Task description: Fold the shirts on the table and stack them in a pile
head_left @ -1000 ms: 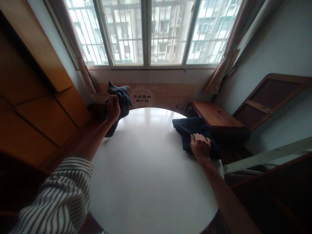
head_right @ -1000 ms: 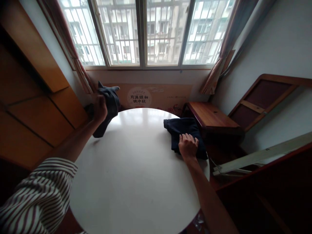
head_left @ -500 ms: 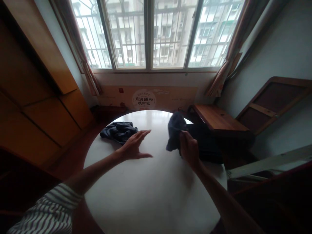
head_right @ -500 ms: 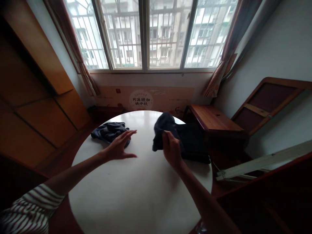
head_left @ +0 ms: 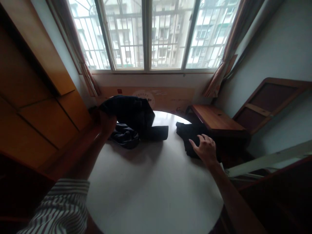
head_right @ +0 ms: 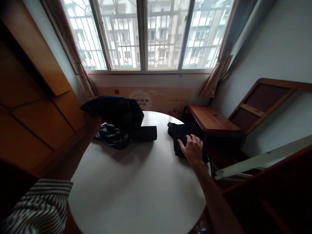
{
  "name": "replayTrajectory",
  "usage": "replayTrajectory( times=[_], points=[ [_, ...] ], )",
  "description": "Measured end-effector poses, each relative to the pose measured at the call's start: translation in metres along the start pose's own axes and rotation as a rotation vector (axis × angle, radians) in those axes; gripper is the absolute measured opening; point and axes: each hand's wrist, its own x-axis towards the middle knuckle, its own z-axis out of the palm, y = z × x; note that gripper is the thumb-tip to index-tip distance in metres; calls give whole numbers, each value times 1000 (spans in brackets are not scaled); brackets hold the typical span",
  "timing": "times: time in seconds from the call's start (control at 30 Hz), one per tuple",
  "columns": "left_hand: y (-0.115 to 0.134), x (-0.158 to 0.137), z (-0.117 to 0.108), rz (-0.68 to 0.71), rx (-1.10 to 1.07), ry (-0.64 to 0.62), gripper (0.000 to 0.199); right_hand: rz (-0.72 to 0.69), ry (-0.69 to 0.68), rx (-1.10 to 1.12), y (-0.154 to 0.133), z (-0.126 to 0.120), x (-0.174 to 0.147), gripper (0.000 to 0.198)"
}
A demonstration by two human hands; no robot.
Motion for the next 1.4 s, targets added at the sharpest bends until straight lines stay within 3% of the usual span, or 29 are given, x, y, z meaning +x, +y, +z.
replayTrajectory(
  times=[0.07,0.1,0.23,0.27,0.33,0.43,0.53,0.63,0.67,0.73,0.8,0.83,0.9,1.0,1.07,1.1,1.13,1.17,1.3,1.33,1.4],
  points=[
    [-10,-12,-16,65,105,3,26,18,4,-111,19,11,-16,58],
    [-17,-24,-20,98,176,-59,24,-1,-4,-137,26,14,-23,57],
    [-49,-83,-27,85,429,-556,41,-93,-80,-109,39,19,-29,38],
    [-54,-95,-29,68,467,-630,43,-71,-106,-81,39,18,-24,37],
    [-54,-108,-32,68,524,-649,43,17,-114,-9,34,12,-7,40],
    [-28,-109,-36,146,567,-552,41,98,77,182,4,-8,17,51],
    [17,-106,-28,292,448,-539,64,0,229,461,-50,-38,19,52],
    [55,-112,-4,415,291,-570,98,-208,-14,747,-108,-66,-3,45],
    [62,-116,7,430,254,-573,97,-273,-116,826,-123,-73,-11,44],
    [68,-122,29,422,174,-628,68,-371,-257,943,-141,-80,-23,42],
    [63,-117,47,365,69,-728,32,-391,-251,991,-141,-79,-24,40],
    [59,-110,54,312,20,-734,24,-373,-207,973,-134,-76,-21,39],
    [49,-84,58,182,-35,-595,22,-318,-102,817,-111,-66,-11,41],
    [40,-28,40,43,-7,-150,31,-229,-63,399,-64,-46,3,37],
    [38,6,20,67,77,211,33,-138,-142,140,-31,-34,4,31],
    [36,18,11,104,127,305,32,-87,-190,22,-16,-28,2,31],
    [34,26,5,142,180,310,31,-40,-235,-88,-2,-23,-1,33],
    [31,30,1,172,234,206,30,3,-269,-182,10,-18,-6,37],
    [3,11,10,141,410,-622,24,-7,-293,-315,41,-2,-21,32],
    [-6,0,15,132,430,-755,24,-46,-287,-303,45,1,-22,26],
    [-21,-20,24,140,438,-883,24,-100,-262,-249,49,6,-21,21]
  ],
)
